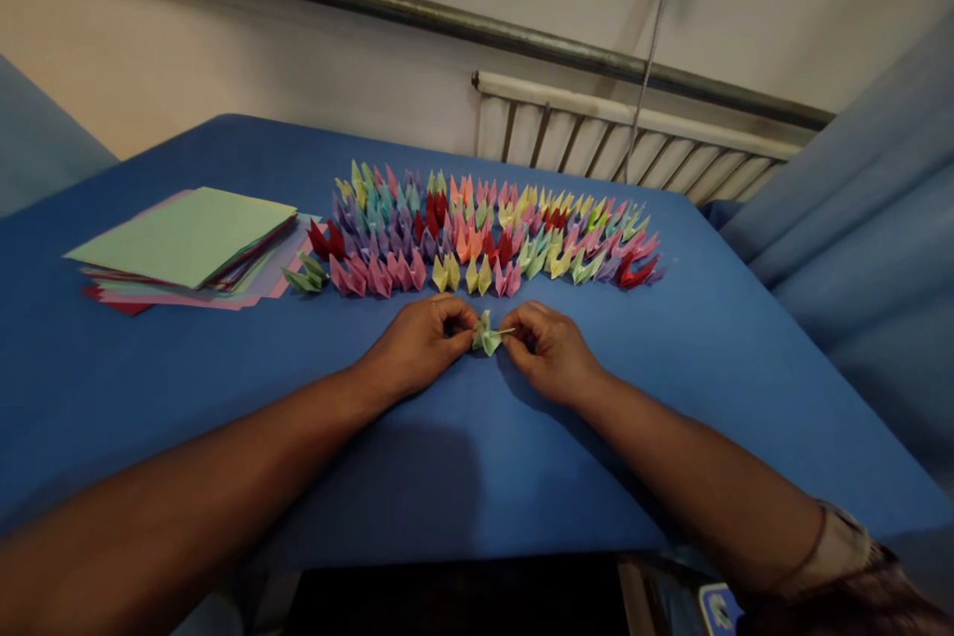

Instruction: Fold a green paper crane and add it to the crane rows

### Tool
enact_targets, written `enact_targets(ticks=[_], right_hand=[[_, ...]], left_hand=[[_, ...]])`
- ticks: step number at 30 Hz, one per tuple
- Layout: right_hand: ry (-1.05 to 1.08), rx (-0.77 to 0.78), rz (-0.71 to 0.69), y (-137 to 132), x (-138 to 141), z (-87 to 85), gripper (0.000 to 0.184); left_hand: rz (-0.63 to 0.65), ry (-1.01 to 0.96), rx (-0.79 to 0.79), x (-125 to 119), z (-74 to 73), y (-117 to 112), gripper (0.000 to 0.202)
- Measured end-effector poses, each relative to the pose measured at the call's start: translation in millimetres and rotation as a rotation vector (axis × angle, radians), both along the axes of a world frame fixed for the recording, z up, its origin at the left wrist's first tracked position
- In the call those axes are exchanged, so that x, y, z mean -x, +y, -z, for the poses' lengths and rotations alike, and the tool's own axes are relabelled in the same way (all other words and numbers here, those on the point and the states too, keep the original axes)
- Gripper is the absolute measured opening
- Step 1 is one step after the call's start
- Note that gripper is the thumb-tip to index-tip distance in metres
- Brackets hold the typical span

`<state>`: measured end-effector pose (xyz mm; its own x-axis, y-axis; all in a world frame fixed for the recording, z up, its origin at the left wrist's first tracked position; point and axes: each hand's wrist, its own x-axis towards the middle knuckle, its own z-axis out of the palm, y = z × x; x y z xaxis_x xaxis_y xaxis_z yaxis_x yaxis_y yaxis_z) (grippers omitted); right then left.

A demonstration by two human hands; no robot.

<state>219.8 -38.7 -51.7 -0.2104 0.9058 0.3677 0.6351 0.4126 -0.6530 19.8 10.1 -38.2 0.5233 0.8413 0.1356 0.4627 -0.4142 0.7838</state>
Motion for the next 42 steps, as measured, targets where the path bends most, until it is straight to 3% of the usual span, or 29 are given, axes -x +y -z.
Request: enact_targets(ticks=[11, 19, 33, 42], right_hand=[[-0.01, 0.046, -0.003, 1.6, 0.1, -0.5, 0.009], [-0.047, 0.142, 0.052, 3.7, -3.0, -1.0, 0.013], [-0.191, 0.215, -0.001, 2.3, -10.7, 0.4, 0.011], [-0.178, 0.203, 0.033, -0.3, -7.5, -2.9, 0.011]], left_hand=[[-0.001, -0.013, 0.099, 0.3, 1.8, 0.1, 0.013], [0.049, 0.158, -0.079, 6.5, -9.5, 5.7, 0.011], [0.137, 0.367, -0.165, 10.6, -14.4, 4.9, 0.009], [0.139, 0.253, -0.189, 9.3, -14.4, 2.5, 0.009]])
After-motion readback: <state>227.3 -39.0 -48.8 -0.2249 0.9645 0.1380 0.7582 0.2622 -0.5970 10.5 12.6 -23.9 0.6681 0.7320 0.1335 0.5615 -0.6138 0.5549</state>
